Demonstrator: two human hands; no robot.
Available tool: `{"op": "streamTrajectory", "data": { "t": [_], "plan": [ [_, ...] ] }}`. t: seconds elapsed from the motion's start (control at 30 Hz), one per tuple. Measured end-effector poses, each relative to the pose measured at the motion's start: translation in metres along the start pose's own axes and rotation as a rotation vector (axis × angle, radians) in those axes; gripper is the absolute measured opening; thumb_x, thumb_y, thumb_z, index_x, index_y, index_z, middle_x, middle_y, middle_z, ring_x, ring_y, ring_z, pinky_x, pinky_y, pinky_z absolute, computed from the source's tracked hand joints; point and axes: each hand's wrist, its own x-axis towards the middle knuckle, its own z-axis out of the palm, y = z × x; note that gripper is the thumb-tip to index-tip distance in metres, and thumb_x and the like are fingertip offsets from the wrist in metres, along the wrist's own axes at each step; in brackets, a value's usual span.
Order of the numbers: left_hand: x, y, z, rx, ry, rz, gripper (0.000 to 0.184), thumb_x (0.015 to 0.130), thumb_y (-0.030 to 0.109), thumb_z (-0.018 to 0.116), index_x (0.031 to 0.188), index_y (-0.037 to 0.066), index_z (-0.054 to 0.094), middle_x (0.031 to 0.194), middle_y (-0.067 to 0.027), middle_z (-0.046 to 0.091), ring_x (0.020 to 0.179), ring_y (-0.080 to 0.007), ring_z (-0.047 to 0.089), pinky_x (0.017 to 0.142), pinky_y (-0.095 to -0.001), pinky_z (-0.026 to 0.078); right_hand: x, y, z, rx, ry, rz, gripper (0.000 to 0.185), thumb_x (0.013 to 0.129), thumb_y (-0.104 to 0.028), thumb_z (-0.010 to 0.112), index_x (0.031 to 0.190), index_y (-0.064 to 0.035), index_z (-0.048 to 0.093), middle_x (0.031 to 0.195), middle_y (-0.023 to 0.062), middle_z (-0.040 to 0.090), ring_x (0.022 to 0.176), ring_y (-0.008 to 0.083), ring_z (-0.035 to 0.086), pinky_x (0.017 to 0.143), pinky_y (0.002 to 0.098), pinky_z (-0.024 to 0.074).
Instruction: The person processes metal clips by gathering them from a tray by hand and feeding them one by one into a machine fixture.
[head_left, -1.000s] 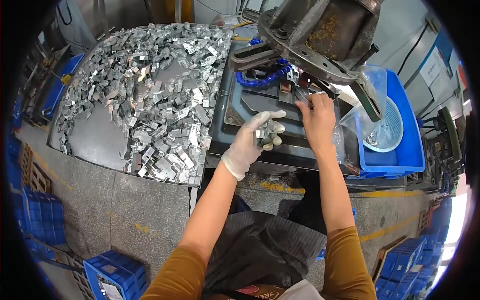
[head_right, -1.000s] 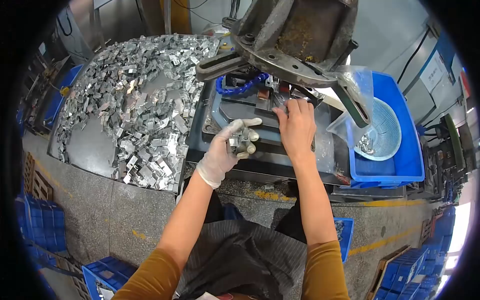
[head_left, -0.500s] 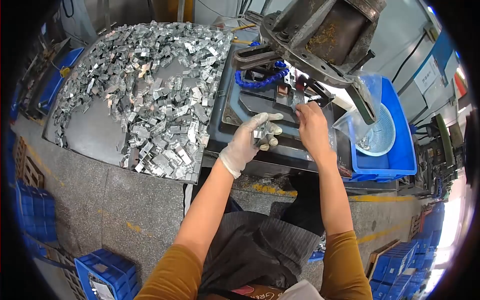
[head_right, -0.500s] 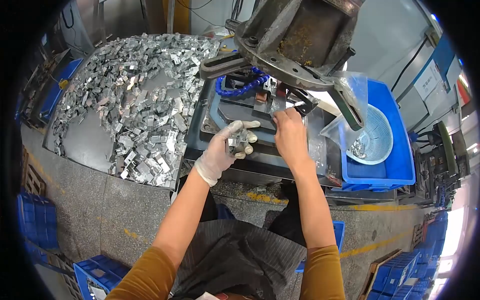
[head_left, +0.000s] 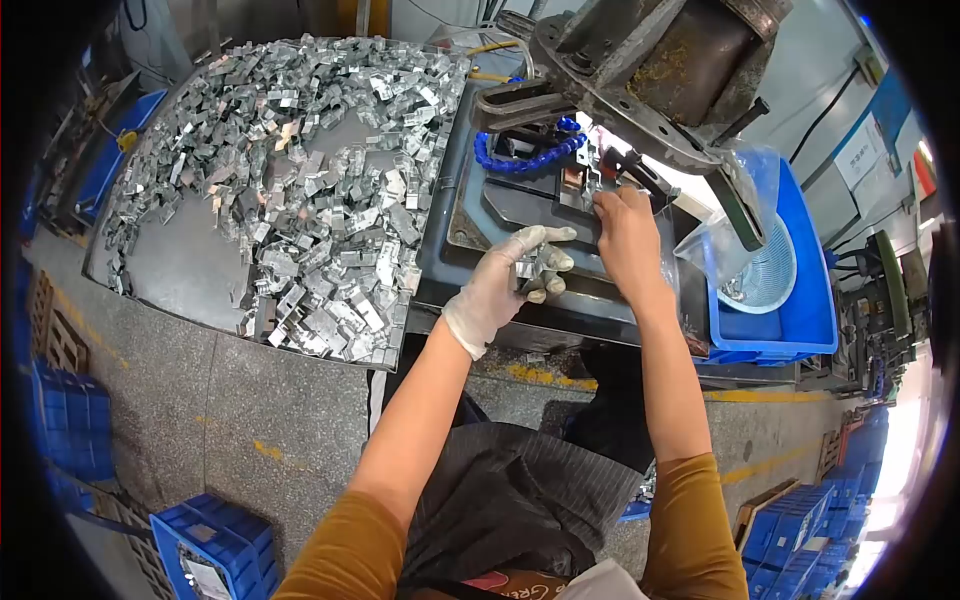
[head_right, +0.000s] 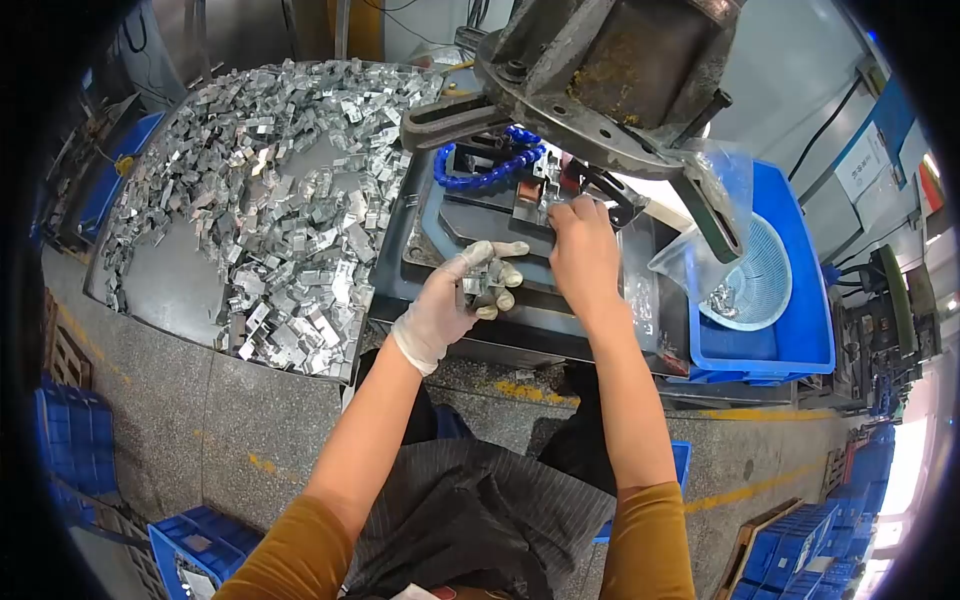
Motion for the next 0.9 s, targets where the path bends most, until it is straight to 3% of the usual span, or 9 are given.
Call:
{"op": "streamTrajectory", "data": {
  "t": [0.5, 0.6, 0.7, 0.9],
  "plan": [
    [-0.002, 0.001, 0.005, 0.011, -0.027, 0.002, 0.048, 0.104, 0.037, 0.037, 0.136, 0.005, 0.053, 0.111, -0.0086, 0.069, 0.089, -0.018, 0.067, 0.065, -0.0241, 0.044, 0.034, 0.016, 0.023, -0.175, 0.102, -0.06, 0.02, 0.07, 0.005, 0.061, 0.087, -0.003, 0.068, 0.091, 0.0142, 0.062, 0.09, 0.0359, 0.059, 0.079, 0.0433, 0.05],
    [0.002, -0.003, 0.002, 0.006, -0.067, 0.025, 0.049, 0.105, 0.038, 0.036, 0.139, 0.005, 0.049, 0.118, -0.0094, 0.067, 0.098, -0.0197, 0.066, 0.069, -0.0251, 0.045, 0.032, 0.013, 0.02, -0.164, 0.106, -0.067, 0.015, 0.073, 0.002, 0.063, 0.087, -0.0028, 0.067, 0.091, 0.0148, 0.061, 0.088, 0.036, 0.059, 0.078, 0.0444, 0.0496],
    [0.003, -0.004, 0.002, -0.066, -0.084, 0.013, 0.048, 0.103, 0.041, 0.043, 0.138, 0.009, 0.051, 0.117, -0.0065, 0.068, 0.101, -0.0194, 0.067, 0.071, -0.0263, 0.048, 0.027, 0.008, 0.008, -0.124, 0.134, -0.077, 0.013, 0.077, 0.0, 0.065, 0.09, -0.0025, 0.066, 0.091, 0.0157, 0.06, 0.089, 0.0363, 0.057, 0.078, 0.0451, 0.0481],
    [0.004, -0.004, 0.003, -0.134, -0.069, -0.017, 0.048, 0.103, 0.043, 0.044, 0.137, 0.01, 0.052, 0.12, -0.006, 0.067, 0.107, -0.0215, 0.066, 0.081, -0.0317, 0.052, -0.011, -0.03, -0.02, 0.146, 0.118, -0.03, 0.015, 0.081, 0.0, 0.064, 0.096, -0.0022, 0.068, 0.092, 0.014, 0.06, 0.088, 0.035, 0.055, 0.077, 0.0437, 0.0455]
  ]
}}
